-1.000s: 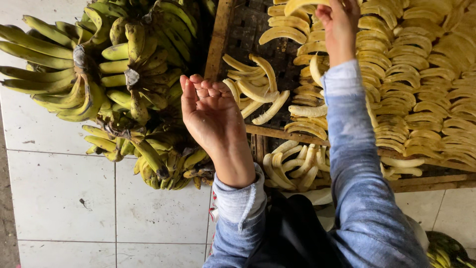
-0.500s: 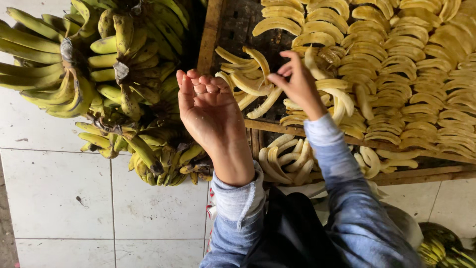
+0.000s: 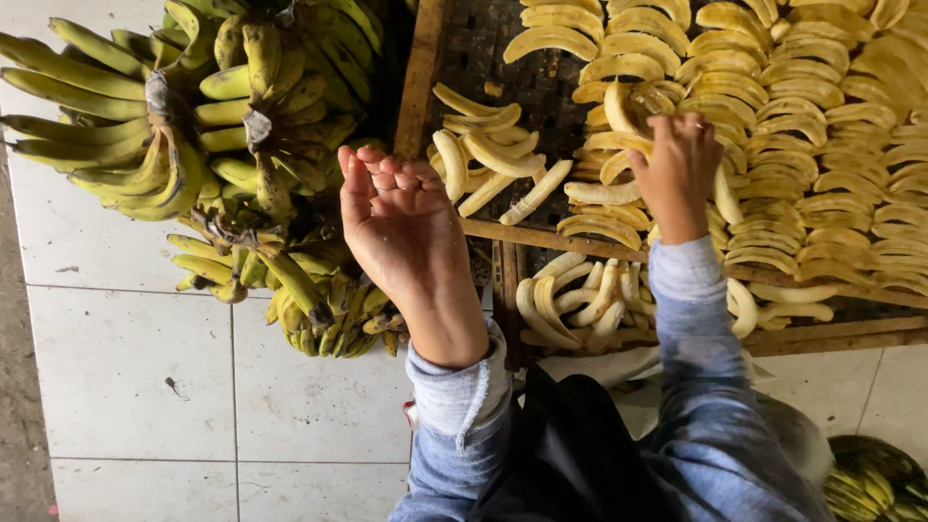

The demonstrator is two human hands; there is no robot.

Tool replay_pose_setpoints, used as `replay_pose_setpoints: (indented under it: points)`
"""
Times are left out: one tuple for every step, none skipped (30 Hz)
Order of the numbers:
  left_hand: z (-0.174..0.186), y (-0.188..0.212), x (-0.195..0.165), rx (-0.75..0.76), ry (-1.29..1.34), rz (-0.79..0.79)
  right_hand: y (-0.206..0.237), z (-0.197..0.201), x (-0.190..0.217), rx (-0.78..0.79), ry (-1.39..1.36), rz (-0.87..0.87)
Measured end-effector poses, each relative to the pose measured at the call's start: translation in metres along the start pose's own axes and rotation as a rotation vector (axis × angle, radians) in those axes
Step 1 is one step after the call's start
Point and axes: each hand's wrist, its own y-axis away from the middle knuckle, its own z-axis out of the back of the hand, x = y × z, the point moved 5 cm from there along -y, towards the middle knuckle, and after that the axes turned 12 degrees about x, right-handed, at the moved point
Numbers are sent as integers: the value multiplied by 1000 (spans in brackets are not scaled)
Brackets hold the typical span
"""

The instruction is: The person sits on the floor peeling bananas by hand and placing the peeled bananas onto woven drying trays, arranging them in rows alongside already peeled bananas. They work through a pile of bananas, laying each peeled piece on the tray to dry.

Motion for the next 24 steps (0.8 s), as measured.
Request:
replay_pose_setpoints:
  points:
    - [1, 1, 1, -5, -2, 4, 2, 7, 19, -111, 144, 29]
    - [2, 3, 3, -10, -6, 3, 1, -1, 39, 23, -192, 91]
    - [3, 5, 4, -14, -11, 2, -1, -10, 62, 155, -531, 150]
    - [4, 6, 6, -16, -15, 1, -1, -9, 91, 81, -541, 313]
    - [4, 7, 9, -4, -11, 15, 0, -9, 117, 7, -548, 476]
    - [4, 9, 10, 6, -11, 23, -2, -14, 131, -12, -479, 472]
    - [3, 11, 9, 17, -16, 28, -5, -20, 142, -32, -416, 468]
    - [4, 12, 9, 3, -29, 38, -7, -24, 147, -53, -352, 466]
    - [4, 12, 8, -10, -40, 44, -11, -29, 145, -13, -368, 434]
    - [4, 13, 6, -25, -49, 51, -13, -33, 136, 29, -381, 400]
    - [3, 13, 4, -24, -42, 41, -15, -34, 123, 72, -391, 360]
    - [2, 12, 2, -23, -34, 35, -15, -34, 104, 116, -500, 289]
    - [1, 11, 2, -21, -23, 30, -15, -32, 85, 157, -605, 216]
    - [1, 9, 3, -20, -19, 35, -12, -24, 65, 116, -605, 188]
    - [1, 8, 3, -21, -16, 35, -8, -15, 47, 78, -607, 162]
    - [2, 8, 2, -25, -14, 32, -4, -12, 29, 151, -490, 36]
    - [3, 7, 2, -23, -15, 40, 0, -10, 17, 224, -372, -87]
    - [4, 7, 2, -23, -18, 48, 3, 2, 18, 109, -241, -24]
    - [4, 6, 2, -21, -20, 58, 6, 13, 24, -8, -110, 40]
    - [5, 7, 2, -20, -9, 51, 9, 20, 38, -126, 21, 102]
    - [6, 7, 2, -18, 0, 44, 7, 16, 52, -34, -193, 189]
    - [7, 8, 1, -17, 7, 36, 4, 12, 71, 62, -410, 273]
    - [7, 9, 2, -8, 6, 39, 2, 8, 95, 126, -499, 415]
    - [6, 10, 3, 6, 5, 40, 0, 5, 118, 187, -587, 561]
